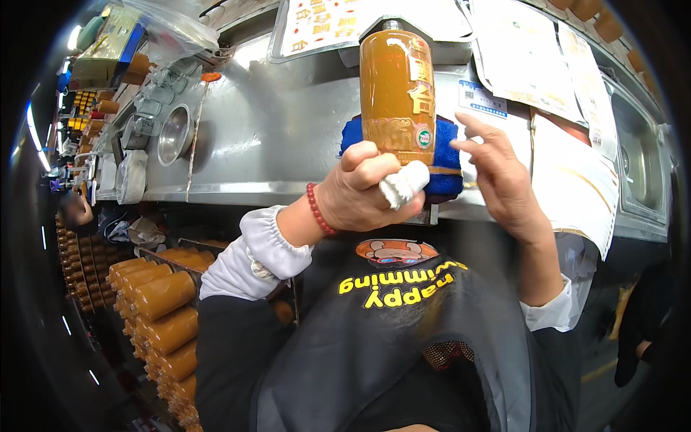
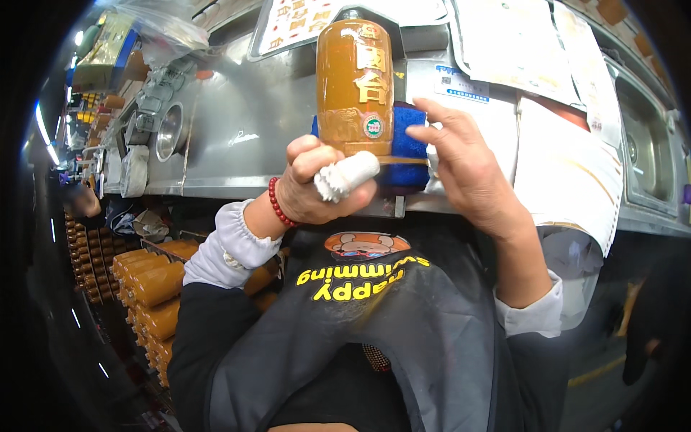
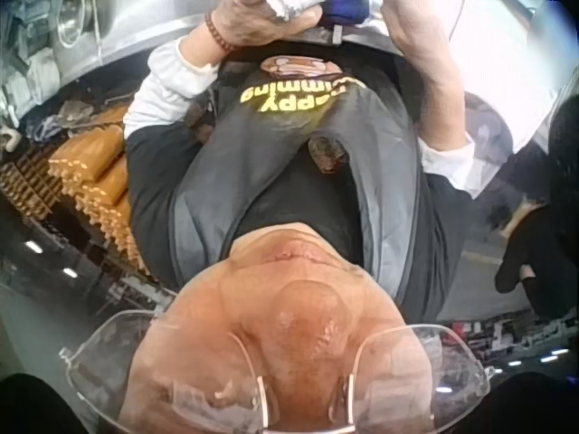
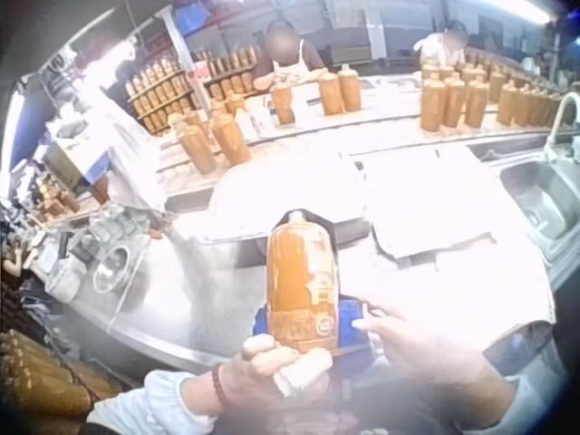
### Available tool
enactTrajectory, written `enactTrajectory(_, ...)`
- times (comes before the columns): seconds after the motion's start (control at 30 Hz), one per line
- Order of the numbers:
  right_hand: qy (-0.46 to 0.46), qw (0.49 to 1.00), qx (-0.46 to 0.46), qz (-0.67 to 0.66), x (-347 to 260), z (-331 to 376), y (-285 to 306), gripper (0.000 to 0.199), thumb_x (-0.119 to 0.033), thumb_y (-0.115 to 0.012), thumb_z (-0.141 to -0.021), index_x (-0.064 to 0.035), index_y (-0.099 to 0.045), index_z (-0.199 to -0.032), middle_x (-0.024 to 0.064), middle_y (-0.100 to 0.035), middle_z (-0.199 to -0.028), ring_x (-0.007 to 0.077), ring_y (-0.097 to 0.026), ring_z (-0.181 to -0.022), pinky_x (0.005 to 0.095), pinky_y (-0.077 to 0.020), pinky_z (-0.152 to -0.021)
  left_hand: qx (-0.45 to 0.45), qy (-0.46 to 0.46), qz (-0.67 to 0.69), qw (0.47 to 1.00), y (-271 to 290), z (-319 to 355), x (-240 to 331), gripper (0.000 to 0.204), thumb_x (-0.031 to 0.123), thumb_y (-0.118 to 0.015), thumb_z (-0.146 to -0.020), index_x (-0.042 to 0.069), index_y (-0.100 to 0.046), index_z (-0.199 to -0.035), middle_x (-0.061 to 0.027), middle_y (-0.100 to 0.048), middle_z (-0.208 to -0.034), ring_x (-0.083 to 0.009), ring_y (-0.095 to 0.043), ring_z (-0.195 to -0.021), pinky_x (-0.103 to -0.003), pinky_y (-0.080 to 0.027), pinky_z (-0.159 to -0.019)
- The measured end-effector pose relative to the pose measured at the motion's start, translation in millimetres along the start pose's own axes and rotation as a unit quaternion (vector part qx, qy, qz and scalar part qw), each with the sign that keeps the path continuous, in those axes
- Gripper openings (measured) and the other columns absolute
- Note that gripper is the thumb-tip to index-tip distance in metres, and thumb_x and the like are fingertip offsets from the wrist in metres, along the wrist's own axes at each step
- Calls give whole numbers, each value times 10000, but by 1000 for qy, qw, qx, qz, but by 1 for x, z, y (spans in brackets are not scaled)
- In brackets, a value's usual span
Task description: The person applies adhesive labels to amber-colored plastic bottles on a production line. They peel labels from sheets, position them on the bottle surface, and smooth them with a green squeegee. Finished bottles are placed on a conveyor belt.
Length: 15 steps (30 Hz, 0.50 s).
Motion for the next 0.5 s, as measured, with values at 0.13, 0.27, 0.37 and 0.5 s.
enactTrajectory(0.13, -13, 1000, -16, 3, -9, -3, -19, 337, 11, -693, -818, -8, -622, -1147, 210, -513, -1437, 394, -498, -1295, 438, -419, -1076, 4, 138, 19, 990, 9, -13, -20, 630, 228, -811, -730, 223, -588, -1319, -86, -572, -1346, -322, -457, -1184, -452, -414, -976)
enactTrajectory(0.27, -32, 999, -24, -17, -11, -8, -22, 234, -90, -772, -799, -24, -601, -946, 174, -538, -1341, 359, -508, -1256, 423, -439, -1024, 76, 242, 76, 964, 10, 5, -26, 640, 281, -803, -772, 172, -531, -1340, -166, -573, -1356, -357, -533, -1165, -499, -380, -1017)
enactTrajectory(0.37, -71, 993, -50, -77, -6, -7, -15, 222, -111, -779, -807, -42, -581, -880, 136, -543, -1254, 289, -525, -1179, 373, -446, -971, 67, 204, 61, 975, 11, 10, -20, 522, 234, -795, -772, 178, -595, -1252, -167, -590, -1338, -311, -558, -1103, -468, -397, -964)
enactTrajectory(0.5, -98, 980, -80, -151, -1, -5, -9, 236, -150, -781, -833, -58, -565, -864, 97, -528, -1159, 216, -512, -1085, 313, -428, -915, 11, 81, 3, 997, 17, 19, -4, 343, 159, -741, -767, 255, -676, -1090, -4, -617, -1215, -196, -517, -964, -375, -402, -859)
Point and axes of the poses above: each hand's wrist, its own z-axis away from the middle knuckle, its own y-axis out of the back of the hand, x = y × z, the point moved 7 cm from there along -z, towards the middle knuckle
